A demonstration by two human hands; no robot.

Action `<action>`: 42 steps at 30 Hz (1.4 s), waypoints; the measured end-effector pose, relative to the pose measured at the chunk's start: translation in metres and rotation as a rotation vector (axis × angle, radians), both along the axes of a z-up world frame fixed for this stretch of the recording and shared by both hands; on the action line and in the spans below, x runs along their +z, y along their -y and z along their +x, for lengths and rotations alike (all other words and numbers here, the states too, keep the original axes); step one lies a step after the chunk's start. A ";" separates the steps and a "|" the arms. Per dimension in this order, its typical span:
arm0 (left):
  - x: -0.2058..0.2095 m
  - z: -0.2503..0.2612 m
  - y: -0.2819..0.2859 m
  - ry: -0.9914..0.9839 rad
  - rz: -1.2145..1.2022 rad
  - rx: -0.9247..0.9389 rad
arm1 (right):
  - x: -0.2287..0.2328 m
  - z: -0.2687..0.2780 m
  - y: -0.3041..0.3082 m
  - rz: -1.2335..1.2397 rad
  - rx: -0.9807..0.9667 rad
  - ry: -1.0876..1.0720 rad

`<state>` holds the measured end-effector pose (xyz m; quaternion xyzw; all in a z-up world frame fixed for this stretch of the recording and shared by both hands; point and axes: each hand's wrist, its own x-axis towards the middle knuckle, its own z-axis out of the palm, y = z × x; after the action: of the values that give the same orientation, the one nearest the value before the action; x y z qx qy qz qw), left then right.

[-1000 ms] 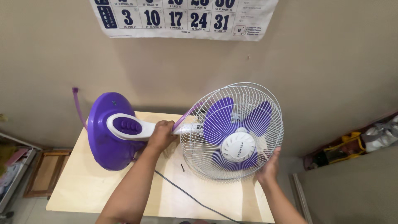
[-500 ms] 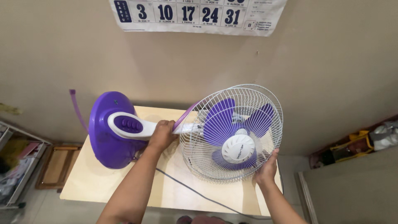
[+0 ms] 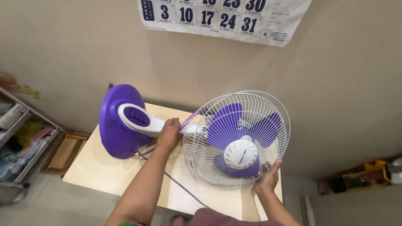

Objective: The person reassembles a purple and white electric fan on a table. They attach the front grille, then secure the outer ring using a screwdriver.

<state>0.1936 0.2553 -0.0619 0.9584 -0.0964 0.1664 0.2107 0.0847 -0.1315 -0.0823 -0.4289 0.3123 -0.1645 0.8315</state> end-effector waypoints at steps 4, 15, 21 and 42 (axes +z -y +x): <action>0.006 0.004 0.001 -0.016 0.019 -0.004 | 0.001 0.008 0.007 0.003 0.023 0.026; 0.005 0.014 0.010 0.010 0.022 0.033 | 0.014 0.032 0.013 -0.017 0.063 -0.063; -0.009 0.020 0.009 -0.064 0.152 0.078 | 0.007 0.036 0.018 -0.058 0.094 -0.016; 0.057 -0.035 0.007 -0.079 -0.136 0.162 | -0.019 0.036 0.024 -0.254 -0.041 0.024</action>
<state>0.1583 0.2485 -0.0054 0.9524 0.0015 0.1510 0.2649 0.1208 -0.1550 -0.1013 -0.5221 0.2876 -0.2248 0.7708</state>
